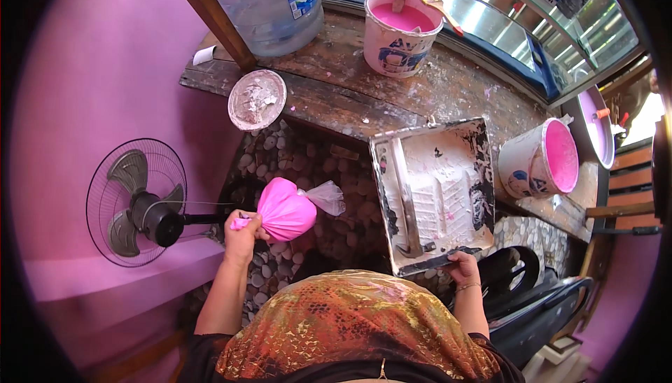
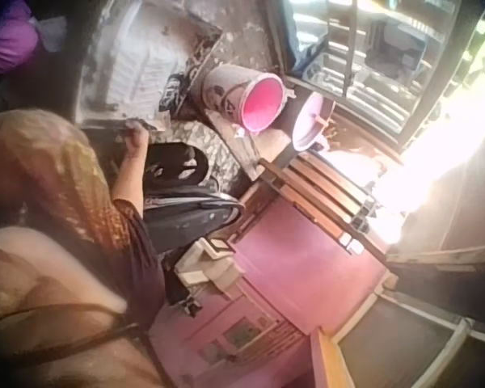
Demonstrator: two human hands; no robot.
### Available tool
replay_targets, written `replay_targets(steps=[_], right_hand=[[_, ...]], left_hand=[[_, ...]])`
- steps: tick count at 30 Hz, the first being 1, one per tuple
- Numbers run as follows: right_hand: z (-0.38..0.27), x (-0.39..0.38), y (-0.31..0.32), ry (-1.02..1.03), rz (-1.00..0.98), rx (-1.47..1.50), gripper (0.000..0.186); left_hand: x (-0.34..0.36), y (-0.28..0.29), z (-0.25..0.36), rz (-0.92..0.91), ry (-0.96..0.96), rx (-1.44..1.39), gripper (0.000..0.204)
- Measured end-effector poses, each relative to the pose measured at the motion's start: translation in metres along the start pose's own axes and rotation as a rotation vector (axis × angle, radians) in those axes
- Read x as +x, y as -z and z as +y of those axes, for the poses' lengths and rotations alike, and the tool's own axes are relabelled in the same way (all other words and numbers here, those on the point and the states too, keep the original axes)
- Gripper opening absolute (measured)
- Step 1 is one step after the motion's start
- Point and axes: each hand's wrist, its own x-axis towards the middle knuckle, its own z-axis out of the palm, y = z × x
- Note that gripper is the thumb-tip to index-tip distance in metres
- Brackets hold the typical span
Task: The person prepares a pink paint mixture by pouring paint from one bucket to another, transfering paint into a plastic bag, and then squeezing it back into the bucket while stirring with a brush.
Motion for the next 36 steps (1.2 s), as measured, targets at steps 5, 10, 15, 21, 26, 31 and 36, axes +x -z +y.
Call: replay_targets(steps=[5,10,15,21,26,31,36], right_hand=[[0.033,-0.033,0.024,0.001,0.133,-0.051,0.021],[0.08,-0.07,0.047,-0.077,0.236,-0.058,0.023],[0.118,-0.069,0.059,-0.209,0.231,-0.109,0.015],[0.13,0.039,0.031,-0.325,0.218,-0.213,0.022],[0.119,0.175,0.005,-0.444,0.091,-0.417,0.017],[0.121,0.295,-0.001,-0.369,-0.106,-0.653,0.033],[0.149,0.393,-0.046,-0.428,-0.215,-0.382,0.035]], left_hand=[[0.034,0.027,-0.04,-0.062,0.004,0.101,0.008],[0.057,0.06,-0.072,-0.108,0.044,0.156,0.008],[0.067,0.086,-0.107,-0.06,0.039,0.306,0.011],[0.072,0.101,-0.142,-0.061,0.058,0.386,0.015],[0.077,0.112,-0.174,0.015,0.083,0.292,0.013],[0.074,0.124,-0.197,0.027,0.134,0.384,0.013],[0.074,0.121,-0.209,0.05,0.112,0.531,0.014]])
